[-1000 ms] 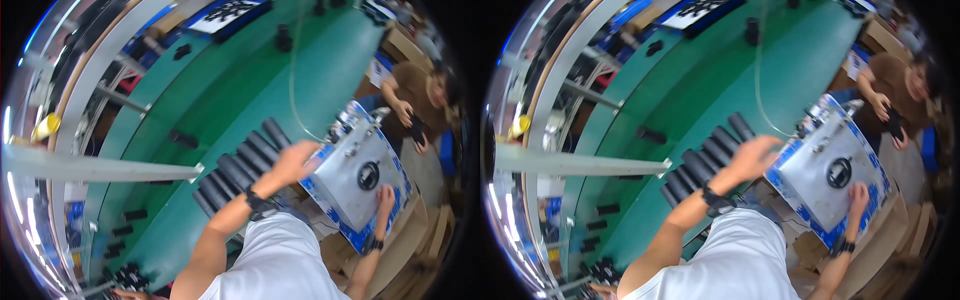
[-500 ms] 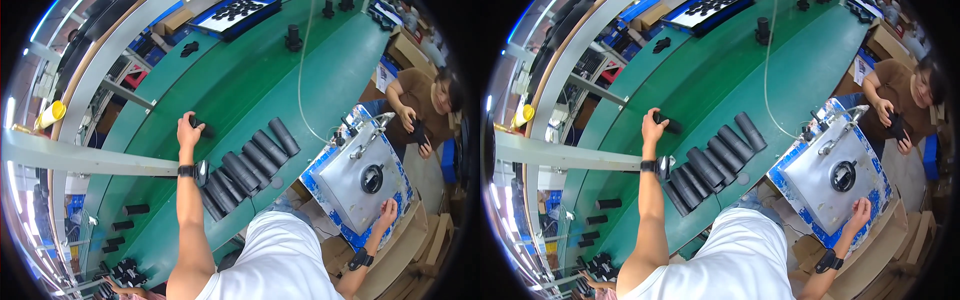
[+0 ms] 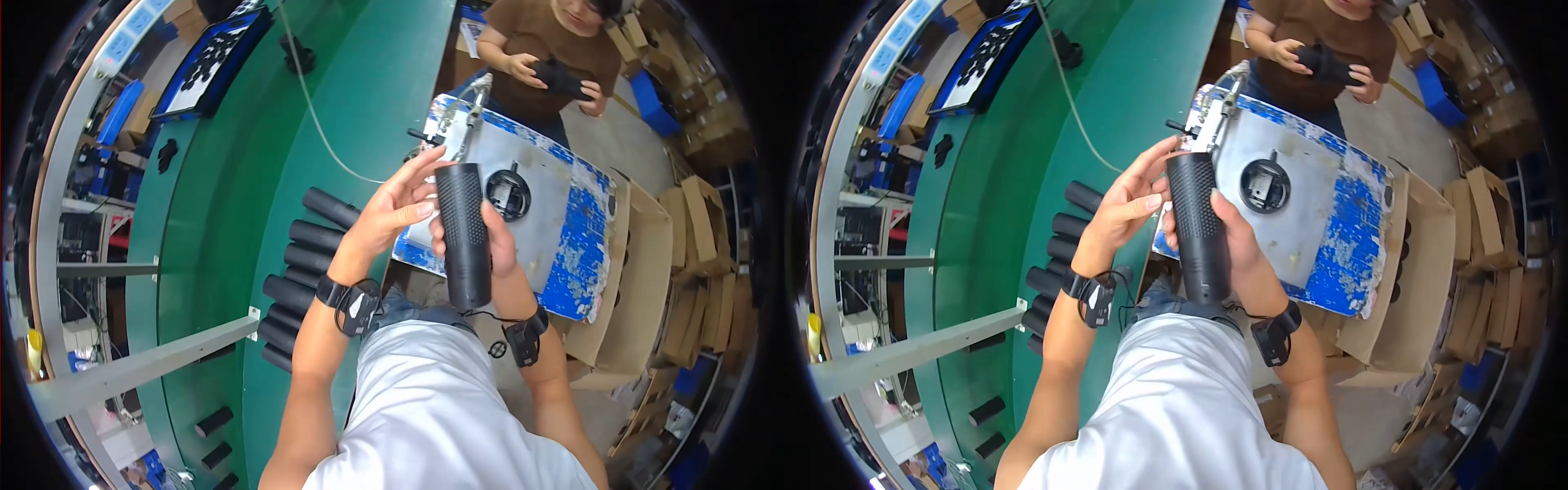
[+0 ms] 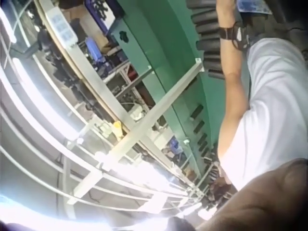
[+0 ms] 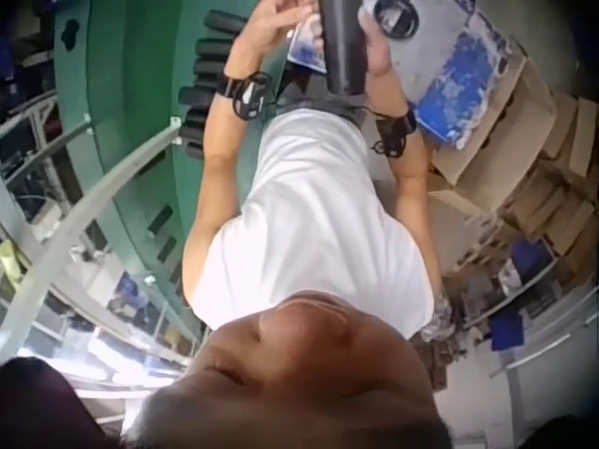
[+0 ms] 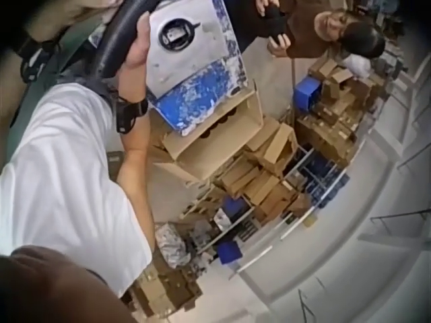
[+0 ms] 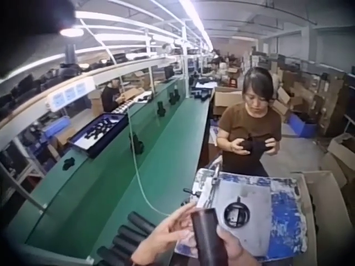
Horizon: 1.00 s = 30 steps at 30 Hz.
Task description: The person picks up a microphone body, places it into a machine fixture, and presses a button to process it. They then remove the microphone body, attach a black plastic ring, and place the assembled unit onto a green conveyor belt.
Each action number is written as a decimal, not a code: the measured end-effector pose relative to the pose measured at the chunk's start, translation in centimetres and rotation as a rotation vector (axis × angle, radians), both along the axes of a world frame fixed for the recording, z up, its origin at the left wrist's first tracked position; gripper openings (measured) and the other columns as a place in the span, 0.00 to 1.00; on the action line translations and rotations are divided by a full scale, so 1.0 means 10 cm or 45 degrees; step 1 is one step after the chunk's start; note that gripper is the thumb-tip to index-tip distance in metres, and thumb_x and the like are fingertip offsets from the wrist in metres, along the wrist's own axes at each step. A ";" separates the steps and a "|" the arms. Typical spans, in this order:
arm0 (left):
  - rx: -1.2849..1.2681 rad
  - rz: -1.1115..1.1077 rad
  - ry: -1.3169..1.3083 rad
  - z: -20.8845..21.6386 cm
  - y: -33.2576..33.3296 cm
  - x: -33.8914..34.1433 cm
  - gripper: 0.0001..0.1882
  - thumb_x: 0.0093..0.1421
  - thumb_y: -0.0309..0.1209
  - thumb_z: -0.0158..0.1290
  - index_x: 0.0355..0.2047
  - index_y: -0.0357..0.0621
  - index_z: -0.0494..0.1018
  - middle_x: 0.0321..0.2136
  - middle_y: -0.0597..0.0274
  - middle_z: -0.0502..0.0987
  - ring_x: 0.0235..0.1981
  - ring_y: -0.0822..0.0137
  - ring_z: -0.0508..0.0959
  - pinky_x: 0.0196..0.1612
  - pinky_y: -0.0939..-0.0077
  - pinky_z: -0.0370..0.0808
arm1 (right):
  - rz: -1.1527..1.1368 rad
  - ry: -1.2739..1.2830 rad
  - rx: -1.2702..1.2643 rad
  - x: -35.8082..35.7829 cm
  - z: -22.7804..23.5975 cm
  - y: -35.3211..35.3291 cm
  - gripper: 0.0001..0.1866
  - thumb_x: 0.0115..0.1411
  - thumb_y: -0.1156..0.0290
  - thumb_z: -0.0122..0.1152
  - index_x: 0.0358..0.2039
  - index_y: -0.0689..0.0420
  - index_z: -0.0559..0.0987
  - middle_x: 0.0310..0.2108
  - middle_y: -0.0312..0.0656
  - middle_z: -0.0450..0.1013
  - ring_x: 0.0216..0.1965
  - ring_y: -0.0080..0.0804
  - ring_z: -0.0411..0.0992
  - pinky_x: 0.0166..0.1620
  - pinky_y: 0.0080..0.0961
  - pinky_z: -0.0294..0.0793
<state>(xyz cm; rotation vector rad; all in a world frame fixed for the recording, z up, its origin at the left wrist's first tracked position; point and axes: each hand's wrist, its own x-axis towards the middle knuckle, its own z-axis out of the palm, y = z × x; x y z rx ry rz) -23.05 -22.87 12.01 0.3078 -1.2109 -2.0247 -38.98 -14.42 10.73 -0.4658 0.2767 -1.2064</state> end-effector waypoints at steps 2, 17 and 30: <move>0.122 -0.012 -0.196 -0.26 0.15 -0.03 0.29 0.62 0.35 0.53 0.61 0.39 0.60 0.52 0.53 0.70 0.52 0.65 0.71 0.54 0.71 0.68 | -0.224 0.089 0.032 -0.12 0.04 0.07 0.36 0.65 0.43 0.44 0.58 0.63 0.61 0.40 0.48 0.69 0.38 0.36 0.71 0.42 0.28 0.72; 0.416 -0.108 -0.529 -0.87 0.69 -0.41 0.22 0.71 0.44 0.37 0.45 0.38 0.71 0.31 0.57 0.79 0.29 0.71 0.77 0.37 0.80 0.73 | -1.127 0.967 -0.253 -1.16 0.10 0.05 0.33 0.44 0.75 0.67 0.52 0.57 0.66 0.44 0.44 0.68 0.47 0.38 0.69 0.56 0.37 0.66; 0.393 -0.086 -0.535 -1.02 0.71 -0.23 0.12 0.67 0.33 0.46 0.42 0.38 0.72 0.31 0.60 0.78 0.30 0.73 0.76 0.38 0.81 0.73 | -0.572 1.820 -0.593 -1.09 -0.07 -0.32 0.28 0.42 0.81 0.69 0.45 0.58 0.70 0.41 0.41 0.72 0.46 0.30 0.70 0.54 0.29 0.66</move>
